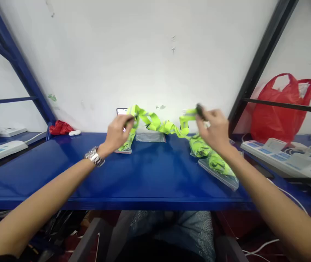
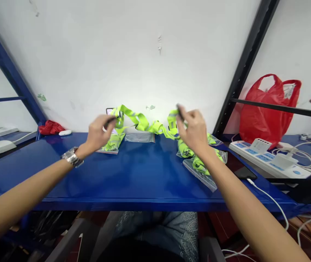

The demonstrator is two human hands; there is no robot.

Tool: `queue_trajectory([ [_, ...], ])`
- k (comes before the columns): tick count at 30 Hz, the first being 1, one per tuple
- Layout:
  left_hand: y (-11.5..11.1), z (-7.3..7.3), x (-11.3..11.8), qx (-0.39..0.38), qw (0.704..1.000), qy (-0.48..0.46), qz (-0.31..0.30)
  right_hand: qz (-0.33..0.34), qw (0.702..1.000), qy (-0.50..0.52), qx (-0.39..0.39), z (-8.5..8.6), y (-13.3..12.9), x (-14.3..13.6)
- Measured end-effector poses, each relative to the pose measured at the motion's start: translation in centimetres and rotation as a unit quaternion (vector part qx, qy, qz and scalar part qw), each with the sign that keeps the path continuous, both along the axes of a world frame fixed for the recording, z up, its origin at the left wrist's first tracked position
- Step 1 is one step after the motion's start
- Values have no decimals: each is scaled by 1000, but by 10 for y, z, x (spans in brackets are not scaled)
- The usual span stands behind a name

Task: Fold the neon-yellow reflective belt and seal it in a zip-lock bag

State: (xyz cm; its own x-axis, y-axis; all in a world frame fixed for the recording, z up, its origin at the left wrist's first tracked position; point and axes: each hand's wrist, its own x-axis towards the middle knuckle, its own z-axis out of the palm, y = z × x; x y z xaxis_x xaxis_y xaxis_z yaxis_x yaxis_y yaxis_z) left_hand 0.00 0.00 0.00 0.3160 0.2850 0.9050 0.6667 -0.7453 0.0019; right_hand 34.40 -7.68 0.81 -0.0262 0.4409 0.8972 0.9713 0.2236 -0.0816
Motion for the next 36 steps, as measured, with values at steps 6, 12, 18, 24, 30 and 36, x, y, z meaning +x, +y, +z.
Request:
queue_trajectory([
  [6,-86,-57,13,-27,906,411,-101,239,912,-265,-201,-82,-39,-21],
  [12,-102,-67,20,-248,888,347,-170,273,889,-210,-302,-102,-59,-32],
  [18,-44,-78,34,-333,877,321,-129,235,906,-214,-279,-100,-11,-26],
  [24,-19,-87,42,-283,921,262,-60,125,942,-257,-173,-99,7,-34],
  [30,-41,-84,34,-194,938,275,-84,190,932,-304,-61,-97,-6,-45],
  [36,-39,-83,29,-237,924,270,-127,207,926,-308,-68,-100,-6,-42],
])
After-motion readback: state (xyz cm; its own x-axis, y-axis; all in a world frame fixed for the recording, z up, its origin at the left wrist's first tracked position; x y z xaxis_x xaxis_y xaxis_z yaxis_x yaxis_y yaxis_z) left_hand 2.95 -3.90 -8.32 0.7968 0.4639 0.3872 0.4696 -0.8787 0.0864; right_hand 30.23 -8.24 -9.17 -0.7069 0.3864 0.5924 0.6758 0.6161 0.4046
